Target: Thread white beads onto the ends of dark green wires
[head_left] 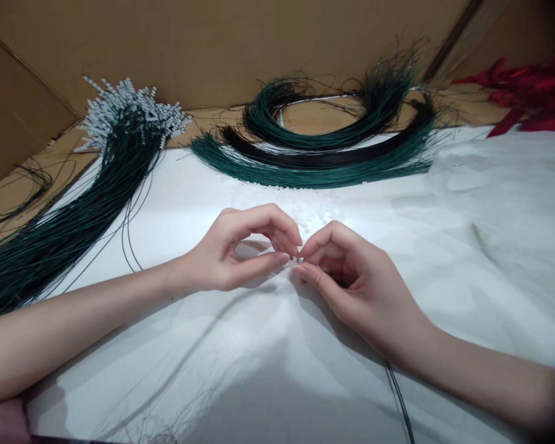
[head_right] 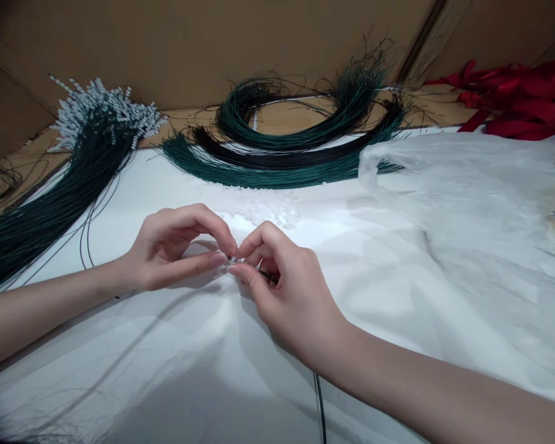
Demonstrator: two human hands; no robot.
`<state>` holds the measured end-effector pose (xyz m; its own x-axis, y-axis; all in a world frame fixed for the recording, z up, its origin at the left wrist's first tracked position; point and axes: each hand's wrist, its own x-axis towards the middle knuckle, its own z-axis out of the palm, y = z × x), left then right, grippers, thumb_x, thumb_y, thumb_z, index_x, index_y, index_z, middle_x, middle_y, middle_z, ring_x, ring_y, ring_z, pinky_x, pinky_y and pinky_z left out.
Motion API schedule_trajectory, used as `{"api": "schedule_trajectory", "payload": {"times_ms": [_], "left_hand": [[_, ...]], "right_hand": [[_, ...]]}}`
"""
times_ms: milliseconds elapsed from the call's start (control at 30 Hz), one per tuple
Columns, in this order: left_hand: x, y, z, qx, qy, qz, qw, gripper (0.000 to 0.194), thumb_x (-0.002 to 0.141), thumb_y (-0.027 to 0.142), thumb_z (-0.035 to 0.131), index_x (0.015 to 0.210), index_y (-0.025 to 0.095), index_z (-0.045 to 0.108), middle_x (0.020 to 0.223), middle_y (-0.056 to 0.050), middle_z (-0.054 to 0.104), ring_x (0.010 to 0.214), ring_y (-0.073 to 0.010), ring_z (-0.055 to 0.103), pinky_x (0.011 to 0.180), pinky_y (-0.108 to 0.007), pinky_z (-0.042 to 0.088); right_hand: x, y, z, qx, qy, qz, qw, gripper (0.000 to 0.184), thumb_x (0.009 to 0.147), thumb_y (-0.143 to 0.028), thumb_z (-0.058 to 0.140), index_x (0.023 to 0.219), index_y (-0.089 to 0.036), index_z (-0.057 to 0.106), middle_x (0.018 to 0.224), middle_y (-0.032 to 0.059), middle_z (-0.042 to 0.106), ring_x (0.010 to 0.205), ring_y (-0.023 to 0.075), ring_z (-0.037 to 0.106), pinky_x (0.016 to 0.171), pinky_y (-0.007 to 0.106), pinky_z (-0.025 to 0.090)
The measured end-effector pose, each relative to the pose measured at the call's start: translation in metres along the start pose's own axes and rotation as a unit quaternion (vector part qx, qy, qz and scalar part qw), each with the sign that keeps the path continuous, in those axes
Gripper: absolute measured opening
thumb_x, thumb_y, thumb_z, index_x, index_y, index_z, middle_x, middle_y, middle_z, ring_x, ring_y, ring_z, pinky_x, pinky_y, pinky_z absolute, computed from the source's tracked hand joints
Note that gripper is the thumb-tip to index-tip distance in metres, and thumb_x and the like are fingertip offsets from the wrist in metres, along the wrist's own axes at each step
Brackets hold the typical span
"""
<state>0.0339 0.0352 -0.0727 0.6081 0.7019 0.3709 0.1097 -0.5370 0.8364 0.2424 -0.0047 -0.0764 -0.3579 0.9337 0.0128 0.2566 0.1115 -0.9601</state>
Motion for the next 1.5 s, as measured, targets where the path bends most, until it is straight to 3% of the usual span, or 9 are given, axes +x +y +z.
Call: {"api": "schedule_trajectory", "payload": {"times_ms": [233, 400, 633, 900, 1500], "left_hand": [[0.0013, -0.0016, -0.0019, -0.011, 0.014, -0.006, 1.000, 0.015, 0.085, 0.017, 0.070, 0.099, 0.017, 0.067, 0.088, -0.006, 0.067, 0.079, -0.0153, 0.065, 0.071, -0.027, 0.055], [0.0014, -0.0039, -0.0021, -0.003, -0.005, 0.003, 1.000, 0.019, 0.083, 0.015, 0.071, 0.101, 0.017, 0.066, 0.087, -0.006, 0.066, 0.075, -0.0139, 0.062, 0.069, -0.026, 0.052], [-0.0007, -0.0041, -0.0002, -0.044, -0.011, -0.027, 0.999, 0.020, 0.084, 0.015, 0.070, 0.101, 0.019, 0.062, 0.085, -0.004, 0.063, 0.075, -0.0144, 0.061, 0.070, -0.029, 0.054], [0.0008, -0.0050, -0.0007, -0.080, -0.014, -0.020, 0.997, 0.026, 0.081, 0.009, 0.072, 0.102, 0.018, 0.059, 0.082, -0.002, 0.062, 0.074, -0.0142, 0.061, 0.070, -0.030, 0.051], [0.0001, -0.0051, -0.0019, -0.096, -0.005, -0.043, 0.994, 0.021, 0.086, 0.018, 0.070, 0.103, 0.019, 0.058, 0.082, -0.003, 0.063, 0.075, -0.0150, 0.062, 0.069, -0.029, 0.051]], "right_hand": [[0.0016, -0.0011, 0.0013, -0.008, 0.001, -0.001, 1.000, 0.011, 0.090, -0.021, 0.063, 0.089, -0.022, 0.052, 0.065, -0.0046, 0.057, 0.058, 0.0108, 0.053, 0.052, 0.024, 0.040], [0.0032, -0.0007, 0.0015, -0.021, -0.005, -0.020, 1.000, 0.011, 0.090, -0.018, 0.062, 0.088, -0.022, 0.052, 0.062, -0.0067, 0.051, 0.054, 0.0088, 0.047, 0.049, 0.022, 0.037], [0.0011, 0.0005, 0.0024, -0.054, -0.018, -0.025, 0.998, 0.002, 0.092, -0.022, 0.059, 0.092, -0.020, 0.058, 0.063, -0.0050, 0.051, 0.056, 0.0106, 0.047, 0.052, 0.025, 0.037], [0.0004, -0.0021, 0.0013, -0.059, -0.022, -0.009, 0.998, 0.005, 0.091, -0.022, 0.057, 0.089, -0.019, 0.060, 0.065, -0.0022, 0.055, 0.058, 0.0118, 0.049, 0.054, 0.026, 0.039], [0.0005, -0.0018, 0.0016, -0.041, -0.013, 0.005, 0.999, 0.007, 0.091, -0.025, 0.059, 0.087, -0.019, 0.060, 0.064, -0.0029, 0.052, 0.056, 0.0112, 0.046, 0.051, 0.026, 0.037]]}}
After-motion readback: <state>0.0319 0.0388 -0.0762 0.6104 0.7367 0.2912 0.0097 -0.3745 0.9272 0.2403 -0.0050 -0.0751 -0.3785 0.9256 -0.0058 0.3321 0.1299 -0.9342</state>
